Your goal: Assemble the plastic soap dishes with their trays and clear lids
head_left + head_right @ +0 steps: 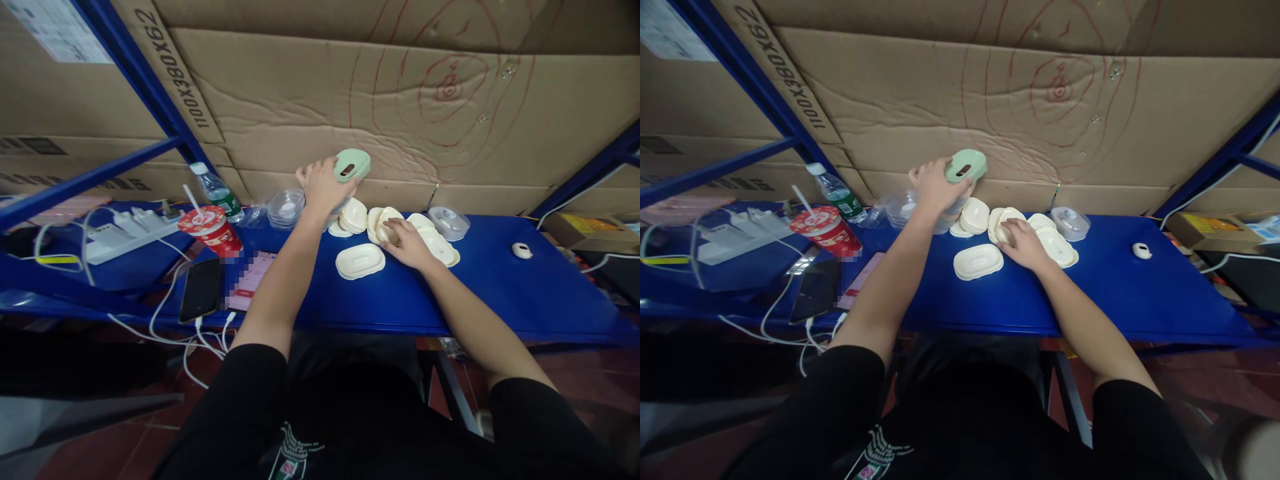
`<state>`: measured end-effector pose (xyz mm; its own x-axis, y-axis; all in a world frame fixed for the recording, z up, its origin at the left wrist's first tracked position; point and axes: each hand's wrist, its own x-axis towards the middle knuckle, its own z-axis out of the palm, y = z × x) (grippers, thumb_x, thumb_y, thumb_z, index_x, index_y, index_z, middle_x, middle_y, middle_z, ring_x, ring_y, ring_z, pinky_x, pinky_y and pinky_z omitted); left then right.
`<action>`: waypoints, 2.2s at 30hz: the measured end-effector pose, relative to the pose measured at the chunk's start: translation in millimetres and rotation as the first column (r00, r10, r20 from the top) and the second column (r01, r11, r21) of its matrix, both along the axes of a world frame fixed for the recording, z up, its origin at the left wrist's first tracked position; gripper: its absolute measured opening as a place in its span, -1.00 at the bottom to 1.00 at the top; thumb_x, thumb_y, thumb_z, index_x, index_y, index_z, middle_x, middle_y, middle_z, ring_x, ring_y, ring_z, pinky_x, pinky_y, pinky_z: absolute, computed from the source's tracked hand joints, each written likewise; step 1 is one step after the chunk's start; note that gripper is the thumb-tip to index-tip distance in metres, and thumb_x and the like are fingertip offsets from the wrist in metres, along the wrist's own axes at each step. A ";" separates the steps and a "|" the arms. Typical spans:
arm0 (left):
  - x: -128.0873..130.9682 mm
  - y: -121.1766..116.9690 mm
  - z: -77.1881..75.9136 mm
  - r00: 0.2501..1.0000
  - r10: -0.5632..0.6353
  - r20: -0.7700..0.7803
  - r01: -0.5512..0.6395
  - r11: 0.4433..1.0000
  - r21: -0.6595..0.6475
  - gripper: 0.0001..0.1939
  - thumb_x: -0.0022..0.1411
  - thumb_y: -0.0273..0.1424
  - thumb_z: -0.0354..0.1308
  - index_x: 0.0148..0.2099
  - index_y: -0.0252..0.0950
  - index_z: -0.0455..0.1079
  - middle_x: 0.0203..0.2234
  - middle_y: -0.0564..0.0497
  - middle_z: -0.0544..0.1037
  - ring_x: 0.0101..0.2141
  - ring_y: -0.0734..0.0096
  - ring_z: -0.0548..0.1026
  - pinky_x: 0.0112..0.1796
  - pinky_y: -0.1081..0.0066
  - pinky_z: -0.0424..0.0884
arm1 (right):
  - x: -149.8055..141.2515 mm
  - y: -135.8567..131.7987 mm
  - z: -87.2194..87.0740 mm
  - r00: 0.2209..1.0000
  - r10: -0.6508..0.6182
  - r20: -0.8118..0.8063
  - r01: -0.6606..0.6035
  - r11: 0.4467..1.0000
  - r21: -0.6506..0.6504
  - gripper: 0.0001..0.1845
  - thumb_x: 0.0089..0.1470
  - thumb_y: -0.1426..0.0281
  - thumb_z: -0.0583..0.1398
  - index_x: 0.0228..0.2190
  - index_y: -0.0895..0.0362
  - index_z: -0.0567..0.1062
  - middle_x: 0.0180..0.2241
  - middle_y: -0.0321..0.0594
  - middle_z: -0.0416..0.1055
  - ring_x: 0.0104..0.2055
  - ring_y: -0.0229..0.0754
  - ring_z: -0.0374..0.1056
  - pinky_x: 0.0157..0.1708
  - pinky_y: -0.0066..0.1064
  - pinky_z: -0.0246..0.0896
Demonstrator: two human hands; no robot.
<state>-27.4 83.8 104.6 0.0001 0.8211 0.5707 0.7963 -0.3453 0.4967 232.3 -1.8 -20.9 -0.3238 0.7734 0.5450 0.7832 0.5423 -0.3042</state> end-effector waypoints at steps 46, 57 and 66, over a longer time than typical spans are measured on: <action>-36.6 -83.5 -61.0 0.696 -0.699 -0.165 0.430 0.590 -0.684 -0.14 -0.03 -0.05 0.46 0.29 -0.28 0.44 0.27 -0.23 0.55 0.23 -0.16 0.52 0.16 0.09 0.46 | -20.1 -25.1 26.8 0.993 -0.003 0.118 0.051 0.911 -0.408 -0.54 0.37 0.04 0.13 -0.08 0.12 0.64 -0.20 -0.05 0.69 -0.19 0.03 0.57 -0.21 -0.23 0.31; -41.9 -67.5 -85.0 0.664 -0.731 -0.156 0.568 0.629 -0.531 -0.08 -0.27 -0.11 0.60 0.22 -0.13 0.53 0.16 -0.17 0.64 0.14 -0.15 0.59 0.11 0.02 0.50 | -15.5 -25.4 23.0 0.991 0.057 0.125 0.016 0.853 -0.522 -0.31 0.26 -0.18 0.23 0.07 0.14 0.52 -0.29 -0.09 0.62 -0.29 0.01 0.52 -0.32 -0.24 0.29; -85.0 -41.4 -71.4 0.980 -0.052 0.191 0.057 0.998 -0.018 -0.76 0.33 -0.30 0.25 0.00 -0.23 0.57 -0.05 -0.15 0.66 0.01 0.08 0.61 0.11 0.11 0.51 | -17.8 -27.4 23.8 0.987 0.079 0.143 0.000 0.875 -0.484 -0.35 0.34 -0.09 0.21 0.18 0.13 0.52 -0.20 -0.04 0.65 -0.24 0.03 0.56 -0.22 -0.22 0.36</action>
<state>-112.4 42.5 33.1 -0.0616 0.8360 0.5453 0.6666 -0.3721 0.6459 214.5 -29.3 2.9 -0.4085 0.9114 0.0499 0.8225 0.3913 -0.4127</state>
